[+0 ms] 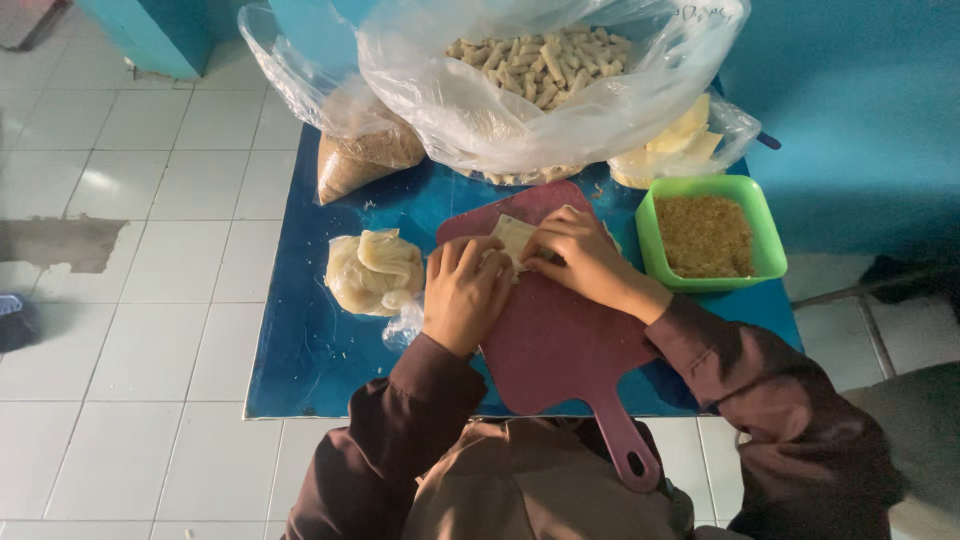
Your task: The person sits at a table and folds thin pastry wrappers around a brown filling. They take a wrapper, add filling from a green container with a spoon, fold the wrapper closed by hand, and place the finished filled pastry into a large plastic bag holding many similar pieces.
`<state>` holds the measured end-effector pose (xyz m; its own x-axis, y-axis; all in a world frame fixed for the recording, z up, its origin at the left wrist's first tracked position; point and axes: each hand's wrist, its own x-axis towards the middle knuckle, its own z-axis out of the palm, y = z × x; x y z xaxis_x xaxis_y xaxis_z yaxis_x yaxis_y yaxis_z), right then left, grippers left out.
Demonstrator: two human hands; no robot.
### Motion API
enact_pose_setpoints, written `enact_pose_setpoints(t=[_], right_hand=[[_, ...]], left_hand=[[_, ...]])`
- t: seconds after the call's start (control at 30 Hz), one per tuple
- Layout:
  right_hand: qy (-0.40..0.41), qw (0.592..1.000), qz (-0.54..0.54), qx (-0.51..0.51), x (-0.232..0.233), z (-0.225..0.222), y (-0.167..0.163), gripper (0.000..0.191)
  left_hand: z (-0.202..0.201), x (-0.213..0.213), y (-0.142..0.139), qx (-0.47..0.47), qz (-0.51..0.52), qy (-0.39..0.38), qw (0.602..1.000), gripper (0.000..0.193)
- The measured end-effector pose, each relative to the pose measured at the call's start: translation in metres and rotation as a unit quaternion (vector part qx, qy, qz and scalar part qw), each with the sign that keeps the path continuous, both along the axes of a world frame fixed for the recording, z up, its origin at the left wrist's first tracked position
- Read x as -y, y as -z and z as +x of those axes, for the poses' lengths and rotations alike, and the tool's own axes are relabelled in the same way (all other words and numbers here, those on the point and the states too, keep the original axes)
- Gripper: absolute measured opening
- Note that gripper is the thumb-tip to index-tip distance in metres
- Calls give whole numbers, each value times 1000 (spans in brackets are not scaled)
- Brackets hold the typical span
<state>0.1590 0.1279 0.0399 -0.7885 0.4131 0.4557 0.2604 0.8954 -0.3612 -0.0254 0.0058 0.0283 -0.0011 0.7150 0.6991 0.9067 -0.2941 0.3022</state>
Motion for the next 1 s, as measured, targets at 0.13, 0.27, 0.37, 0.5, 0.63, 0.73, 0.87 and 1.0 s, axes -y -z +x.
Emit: enact_pose_setpoints(t=[0.13, 0.27, 0.37, 0.5, 0.63, 0.73, 0.87, 1.0], right_hand=[[5, 1000, 8, -12, -3, 0, 5, 20], [6, 1000, 10, -6, -6, 1, 11, 23], [5, 1000, 23, -11, -8, 2, 12, 24], [-22, 999, 35, -4, -10, 4, 8, 25], [-40, 999, 34, 8, -11, 5, 4, 26], [-49, 999, 19, 6, -11, 5, 5, 26], [-55, 998, 43, -3, -13, 6, 7, 25], [-53, 996, 70, -17, -11, 5, 8, 22]], left_hand=[[-3, -6, 8, -19, 5, 34, 999, 22], [-3, -10, 13, -38, 8, 34, 999, 22], [-2, -10, 14, -30, 2, 29, 999, 19], [-1, -10, 11, -27, -13, 17, 999, 20], [1, -10, 10, 1, -13, 28, 1000, 20], [2, -11, 11, 8, -15, 18, 1000, 10], [2, -12, 11, 2, -2, 6, 1000, 9], [1, -10, 9, 9, -13, 8, 1000, 11]])
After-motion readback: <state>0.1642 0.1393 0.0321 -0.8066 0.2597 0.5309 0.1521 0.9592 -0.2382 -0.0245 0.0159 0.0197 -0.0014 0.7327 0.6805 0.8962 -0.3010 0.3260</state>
